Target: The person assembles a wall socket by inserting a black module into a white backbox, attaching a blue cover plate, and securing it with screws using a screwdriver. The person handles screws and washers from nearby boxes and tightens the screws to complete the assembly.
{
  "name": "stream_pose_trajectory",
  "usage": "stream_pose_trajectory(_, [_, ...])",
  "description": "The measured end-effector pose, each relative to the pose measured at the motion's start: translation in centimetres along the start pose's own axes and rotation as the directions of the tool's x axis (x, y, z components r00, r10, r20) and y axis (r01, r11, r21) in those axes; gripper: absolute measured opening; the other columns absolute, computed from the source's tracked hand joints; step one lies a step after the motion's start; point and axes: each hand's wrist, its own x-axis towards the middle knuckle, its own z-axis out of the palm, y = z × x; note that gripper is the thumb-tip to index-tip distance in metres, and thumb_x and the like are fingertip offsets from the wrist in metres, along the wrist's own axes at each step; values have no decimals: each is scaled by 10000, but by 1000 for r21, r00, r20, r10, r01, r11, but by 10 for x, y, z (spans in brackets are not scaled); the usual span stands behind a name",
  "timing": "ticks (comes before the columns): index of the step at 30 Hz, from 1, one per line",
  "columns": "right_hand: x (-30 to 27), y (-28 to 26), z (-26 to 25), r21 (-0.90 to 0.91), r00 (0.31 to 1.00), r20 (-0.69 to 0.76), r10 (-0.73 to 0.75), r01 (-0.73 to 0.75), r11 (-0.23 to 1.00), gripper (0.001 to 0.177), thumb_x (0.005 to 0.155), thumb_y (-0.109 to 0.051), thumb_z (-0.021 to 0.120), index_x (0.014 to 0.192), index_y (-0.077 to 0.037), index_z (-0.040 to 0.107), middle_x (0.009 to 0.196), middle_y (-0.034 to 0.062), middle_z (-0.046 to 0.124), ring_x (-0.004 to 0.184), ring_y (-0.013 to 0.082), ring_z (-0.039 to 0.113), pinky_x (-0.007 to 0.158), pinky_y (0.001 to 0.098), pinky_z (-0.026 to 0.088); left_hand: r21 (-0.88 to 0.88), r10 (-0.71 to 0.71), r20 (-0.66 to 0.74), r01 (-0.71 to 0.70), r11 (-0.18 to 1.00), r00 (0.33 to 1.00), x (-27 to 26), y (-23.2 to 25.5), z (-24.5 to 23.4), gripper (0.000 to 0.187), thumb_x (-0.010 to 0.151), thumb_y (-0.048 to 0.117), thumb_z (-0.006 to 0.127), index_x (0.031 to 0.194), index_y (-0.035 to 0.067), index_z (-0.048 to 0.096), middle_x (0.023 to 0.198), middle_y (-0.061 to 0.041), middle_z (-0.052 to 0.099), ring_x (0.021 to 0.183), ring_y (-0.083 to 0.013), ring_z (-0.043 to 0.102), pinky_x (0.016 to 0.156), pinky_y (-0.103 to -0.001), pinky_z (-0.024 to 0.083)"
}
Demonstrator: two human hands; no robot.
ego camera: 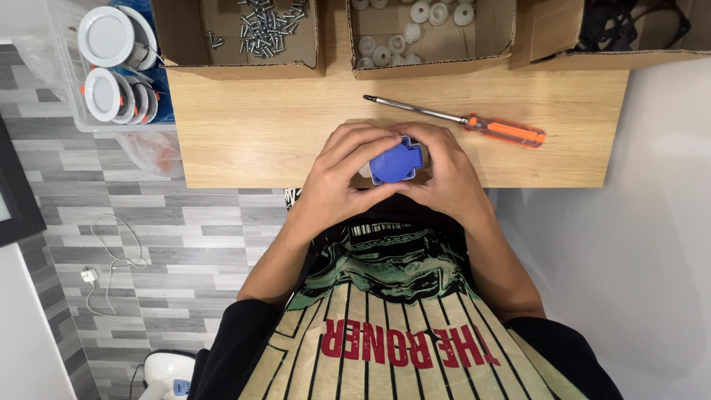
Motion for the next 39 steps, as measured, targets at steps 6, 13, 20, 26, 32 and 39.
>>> stream_pose_trajectory(6, [1, -2, -3, -5, 1000, 15, -1, 1, 1000, 797, 862, -482, 958, 1397, 14, 637, 1305, 168, 729, 1210, 391, 706, 1092, 489, 549, -29, 7, -3, -7, 1000, 1000, 0, -2, 0, 561, 873, 214, 995, 1350, 42, 754, 1307, -114, 764, 1196, -373, 729, 1060, -502, 596])
stream_pose_trajectory(13, [7, -12, -12, 79, 996, 88, -13, 6, 997, 811, 851, -278, 952, 1481, 42, 553, 1454, 246, 653, 1339, 453, 643, 1146, 553, 509, -94, -10, -9, 9, 995, 1000, 0, -4, 0, 484, 946, 236, 924, 1357, 43, 754, 1328, -129, 749, 1208, -382, 726, 1061, -516, 597])
stream_pose_trajectory(20, [10, -7, -16, 330, 996, 86, -6, -23, 944, 497, 1096, -258, 540, 1420, 119, 551, 1422, 296, 654, 1348, 444, 648, 1134, 540, 513, -179, -62, 29, 66, 982, 998, 3, -8, -4, 458, 948, 253, 921, 1339, 79, 759, 1331, -125, 725, 1213, -372, 707, 1065, -530, 580])
stream_pose_trajectory(26, [14, -11, -19, 292, 993, 106, 54, -83, 953, 375, 1106, -126, 581, 1396, 112, 586, 1338, 277, 685, 1260, 424, 702, 1061, 523, 556, -159, -89, 64, 98, 982, 994, 0, -15, 0, 474, 935, 319, 926, 1320, 101, 756, 1316, -116, 725, 1196, -355, 705, 1055, -501, 546])
stream_pose_trajectory(32, [15, -11, -23, 291, 988, 145, 50, -91, 952, 342, 1129, -103, 552, 1400, 106, 569, 1355, 276, 660, 1281, 418, 675, 1076, 534, 538, -107, -76, 85, 85, 991, 994, 1, -16, 1, 446, 935, 343, 910, 1275, 105, 746, 1294, -112, 721, 1171, -360, 704, 1016, -494, 532])
stream_pose_trajectory(39, [23, -14, -28, 276, 985, 164, 62, -106, 955, 320, 1128, -114, 596, 1379, 84, 581, 1332, 259, 659, 1240, 388, 667, 1061, 533, 531, -116, -58, 105, 70, 991, 993, -1, -21, 1, 459, 939, 354, 906, 1295, 124, 731, 1297, -102, 714, 1170, -347, 694, 1005, -477, 515])
